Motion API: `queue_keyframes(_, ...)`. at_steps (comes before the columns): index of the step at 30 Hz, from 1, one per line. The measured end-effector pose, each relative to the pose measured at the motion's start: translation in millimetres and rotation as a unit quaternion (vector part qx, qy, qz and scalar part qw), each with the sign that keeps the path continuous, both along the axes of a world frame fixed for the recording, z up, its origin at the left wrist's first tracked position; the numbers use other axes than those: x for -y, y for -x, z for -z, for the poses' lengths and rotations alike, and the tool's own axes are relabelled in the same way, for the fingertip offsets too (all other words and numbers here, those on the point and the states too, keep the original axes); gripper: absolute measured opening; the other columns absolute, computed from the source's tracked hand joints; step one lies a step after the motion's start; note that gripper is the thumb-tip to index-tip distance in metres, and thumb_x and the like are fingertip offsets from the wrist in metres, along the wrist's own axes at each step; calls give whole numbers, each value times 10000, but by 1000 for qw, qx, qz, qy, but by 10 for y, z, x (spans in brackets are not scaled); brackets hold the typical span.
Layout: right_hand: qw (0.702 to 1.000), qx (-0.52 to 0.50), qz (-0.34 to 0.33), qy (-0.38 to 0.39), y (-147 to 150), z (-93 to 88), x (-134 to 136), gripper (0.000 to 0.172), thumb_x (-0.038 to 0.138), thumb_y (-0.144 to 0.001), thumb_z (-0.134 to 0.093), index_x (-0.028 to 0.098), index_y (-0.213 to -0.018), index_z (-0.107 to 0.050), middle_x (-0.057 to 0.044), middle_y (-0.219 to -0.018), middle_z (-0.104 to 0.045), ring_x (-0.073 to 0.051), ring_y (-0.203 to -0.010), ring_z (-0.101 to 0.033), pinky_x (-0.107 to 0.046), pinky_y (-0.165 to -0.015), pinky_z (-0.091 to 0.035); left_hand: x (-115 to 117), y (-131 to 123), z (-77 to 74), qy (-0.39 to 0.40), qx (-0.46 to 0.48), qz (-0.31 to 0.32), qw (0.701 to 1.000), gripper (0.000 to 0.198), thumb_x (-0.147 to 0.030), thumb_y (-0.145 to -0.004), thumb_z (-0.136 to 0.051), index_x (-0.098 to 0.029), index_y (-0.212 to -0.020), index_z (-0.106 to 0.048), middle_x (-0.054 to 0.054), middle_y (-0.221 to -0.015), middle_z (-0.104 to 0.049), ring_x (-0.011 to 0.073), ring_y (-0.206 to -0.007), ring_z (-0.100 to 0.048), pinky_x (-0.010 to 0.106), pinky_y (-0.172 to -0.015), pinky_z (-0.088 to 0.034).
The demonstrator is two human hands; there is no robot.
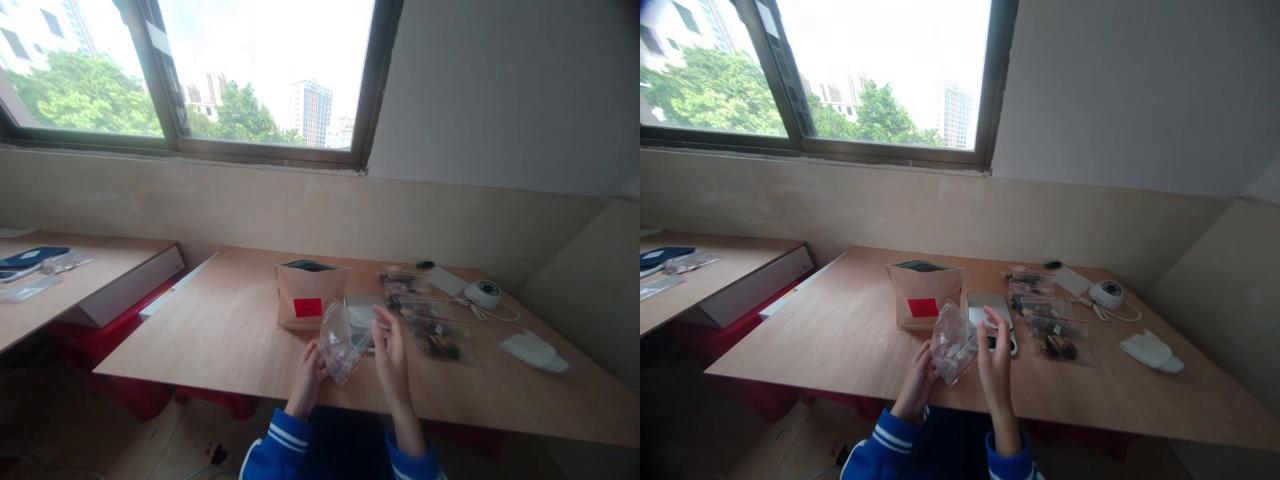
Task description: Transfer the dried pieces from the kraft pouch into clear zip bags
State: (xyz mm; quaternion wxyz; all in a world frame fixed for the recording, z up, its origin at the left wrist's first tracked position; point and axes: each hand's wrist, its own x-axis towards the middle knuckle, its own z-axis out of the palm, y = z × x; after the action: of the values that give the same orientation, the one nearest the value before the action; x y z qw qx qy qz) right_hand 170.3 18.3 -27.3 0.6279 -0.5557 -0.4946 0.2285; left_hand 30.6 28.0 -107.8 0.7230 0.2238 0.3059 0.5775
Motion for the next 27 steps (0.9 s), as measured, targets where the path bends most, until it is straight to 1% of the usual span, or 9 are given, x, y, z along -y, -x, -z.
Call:
queue_keyframes(2, 994, -84, -9, 67, -15, 343, 129, 509, 510, -807, -560, 249, -1231, -450, -119, -1333, -491, -268, -1189, -505, -403, -968, -437, 1, -2, 12, -11, 4, -12, 1000, 249, -368, -721, -705, -197, -849, -577, 25, -843, -660, 155, -745, -645, 266, -677, -517)
queue_keyframes(3, 988, -115, -37, 93, 1, 484, 172, 586, 519, -774, -599, 249, -1259, -412, -127, -1341, -486, -269, -1204, -501, -399, -972, -440, 2, -6, 14, -18, 4, -16, 1000, 234, -359, -728, -701, -197, -852, -585, 21, -843, -659, 146, -745, -642, 251, -674, -511)
queue_keyframes(6, 963, -182, -143, 140, 102, 692, 229, 795, 513, -680, -698, 253, -1326, -314, -133, -1299, -536, -271, -1157, -556, -404, -942, -476, 19, -24, -6, -43, 1, -19, 999, 225, -348, -733, -703, -194, -863, -602, 13, -842, -657, 126, -745, -632, 224, -676, -494)
queue_keyframes(9, 950, -210, -183, 145, 164, 618, 245, 769, 505, -669, -714, 246, -1306, -369, -114, -1207, -616, -274, -1076, -613, -413, -904, -500, 60, -36, -55, -63, -13, -24, 998, 245, -366, -730, -707, -189, -869, -610, 6, -827, -644, 113, -731, -614, 214, -671, -485)
queue_keyframes(12, 951, -209, -171, 154, 101, 492, 281, 565, 531, -687, -689, 214, -1136, -557, -101, -1040, -694, -286, -978, -652, -407, -841, -520, 111, -25, -90, -80, -69, -38, 994, 253, -384, -744, -693, -176, -870, -622, 10, -811, -628, 112, -718, -593, 215, -657, -480)
queue_keyframes(14, 954, -204, -149, 163, 10, 464, 315, 504, 558, -675, -686, 192, -1016, -626, -93, -880, -718, -289, -848, -672, -395, -741, -533, 141, -2, -103, -87, -127, -46, 987, 269, -398, -740, -693, -166, -865, -637, 22, -810, -630, 120, -718, -586, 218, -642, -476)
queue_keyframes(18, 956, -205, -123, 169, -155, 500, 361, 498, 570, -653, -700, 166, -941, -662, -75, -744, -703, -254, -694, -651, -334, -604, -501, 189, 78, -178, -117, -209, -40, 970, 313, -421, -713, -708, -151, -862, -661, 27, -729, -625, 121, -644, -558, 215, -573, -450)
queue_keyframes(23, 963, -197, -90, 158, -231, 486, 375, 571, 610, -653, -670, 158, -1001, -671, -6, -613, -611, -167, -535, -548, -261, -493, -421, 245, 187, -405, -122, -264, 27, 956, 361, -459, -737, -660, -146, -915, -663, 23, -729, -609, 115, -611, -549, 226, -561, -459)
queue_keyframes(27, 956, -183, -141, 178, -223, 489, 401, 586, 615, -675, -650, 143, -1023, -666, 26, -570, -531, -122, -480, -462, -227, -439, -350, 275, 165, -487, -65, -296, 43, 952, 460, -548, -730, -609, -151, -961, -640, 38, -825, -620, 133, -655, -585, 242, -567, -485)
